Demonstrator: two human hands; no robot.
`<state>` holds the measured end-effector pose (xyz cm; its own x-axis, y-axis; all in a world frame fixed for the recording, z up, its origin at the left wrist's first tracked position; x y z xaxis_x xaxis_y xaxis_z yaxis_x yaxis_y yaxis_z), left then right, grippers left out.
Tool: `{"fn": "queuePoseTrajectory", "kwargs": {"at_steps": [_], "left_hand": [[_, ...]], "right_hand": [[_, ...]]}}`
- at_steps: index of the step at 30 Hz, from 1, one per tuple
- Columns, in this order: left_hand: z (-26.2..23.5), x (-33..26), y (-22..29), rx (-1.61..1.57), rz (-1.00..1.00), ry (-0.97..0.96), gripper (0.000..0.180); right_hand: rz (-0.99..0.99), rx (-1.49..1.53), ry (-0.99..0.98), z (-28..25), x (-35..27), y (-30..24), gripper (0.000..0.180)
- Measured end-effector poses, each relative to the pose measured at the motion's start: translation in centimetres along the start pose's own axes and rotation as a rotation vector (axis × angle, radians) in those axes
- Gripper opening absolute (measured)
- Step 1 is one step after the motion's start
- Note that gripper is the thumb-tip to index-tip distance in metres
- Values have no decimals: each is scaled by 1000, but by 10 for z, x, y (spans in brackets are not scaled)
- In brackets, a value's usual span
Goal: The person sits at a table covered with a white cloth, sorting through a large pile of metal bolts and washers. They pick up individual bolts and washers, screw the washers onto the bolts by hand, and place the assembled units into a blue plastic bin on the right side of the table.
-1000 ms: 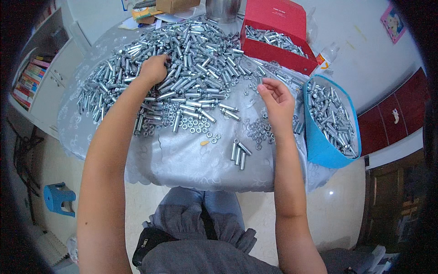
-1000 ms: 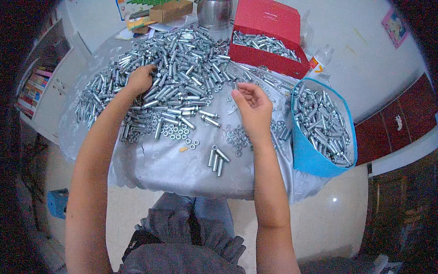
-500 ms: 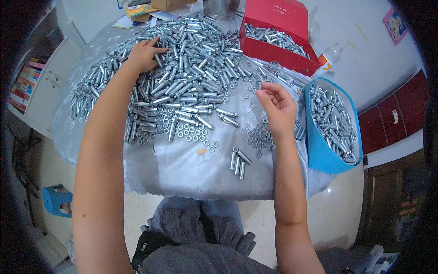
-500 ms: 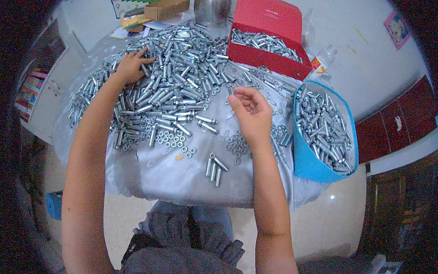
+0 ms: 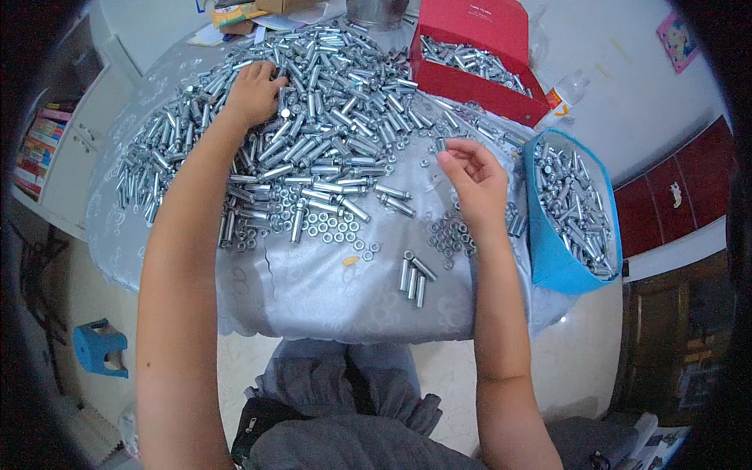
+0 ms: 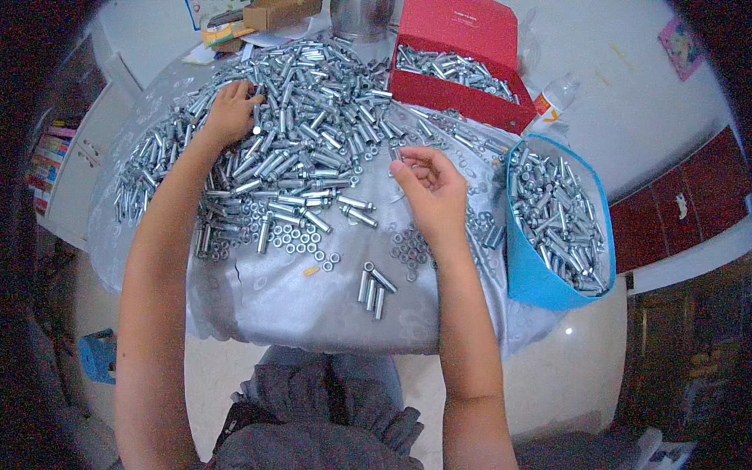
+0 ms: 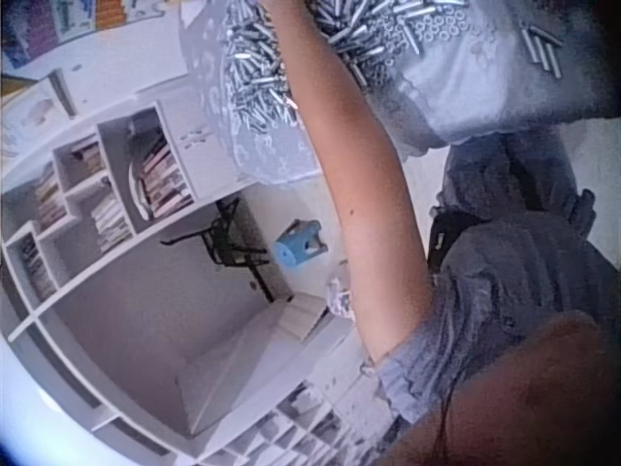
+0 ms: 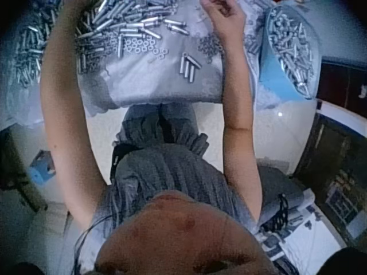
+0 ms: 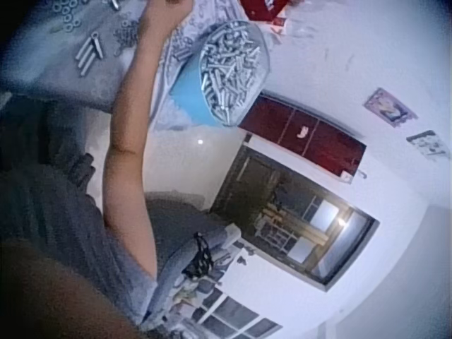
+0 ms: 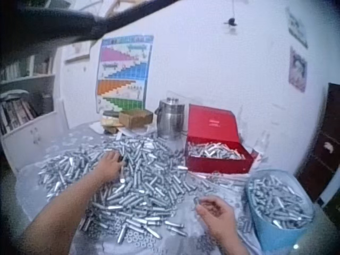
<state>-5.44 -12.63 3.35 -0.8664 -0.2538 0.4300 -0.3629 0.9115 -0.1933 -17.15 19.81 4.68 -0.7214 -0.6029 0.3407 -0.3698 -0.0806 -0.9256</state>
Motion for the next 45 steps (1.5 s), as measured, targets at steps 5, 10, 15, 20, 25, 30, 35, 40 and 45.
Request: {"fn": "queuePoseTrajectory", "kwargs": {"at_steps": [5,10,15,20,25,30,35,40,45], "left_hand": [[2,0,6,-29,30,-99,37],[2,-8,10,-24,0,-168,34],[-2,-21,7,-152,2,-129,36],[-38,-34,28,-170,60,-23,34],[-60,-38,52,-96,135,-46,28],[-54,-50,46,-159,-10,-80,31],[-80,-51,57,3,66,171,38],[-98,-30,64,-13,-2,128,26],[-63,-33,36,-182,-293,-89,11]], "right_hand": [[9,-1,7,-3,2,0,23],[-3,-7,18,-4,1,-1,23],[-17,5,-14,-1,-1,-4,22],[-25,21,-14,-1,-2,-5,22],[-28,10,-14,-1,-3,-6,22],[-21,-6,-22,-1,-2,0,22],[-37,-11,-39,-1,-1,2,23],[-14,-66,-93,5,-4,3,24],[-17,-53,-122,7,-6,1,23]]}}
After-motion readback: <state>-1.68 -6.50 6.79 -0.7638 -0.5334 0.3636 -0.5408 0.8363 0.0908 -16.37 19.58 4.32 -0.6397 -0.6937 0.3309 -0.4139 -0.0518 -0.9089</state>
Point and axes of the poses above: each hand's wrist, its own x-axis towards the middle knuckle, its own z-axis out of the palm, y = z × x, the point moved 6 cm from there along x, towards the middle knuckle, and after that the axes turned 8 degrees about -x, right-handed, at the moved point
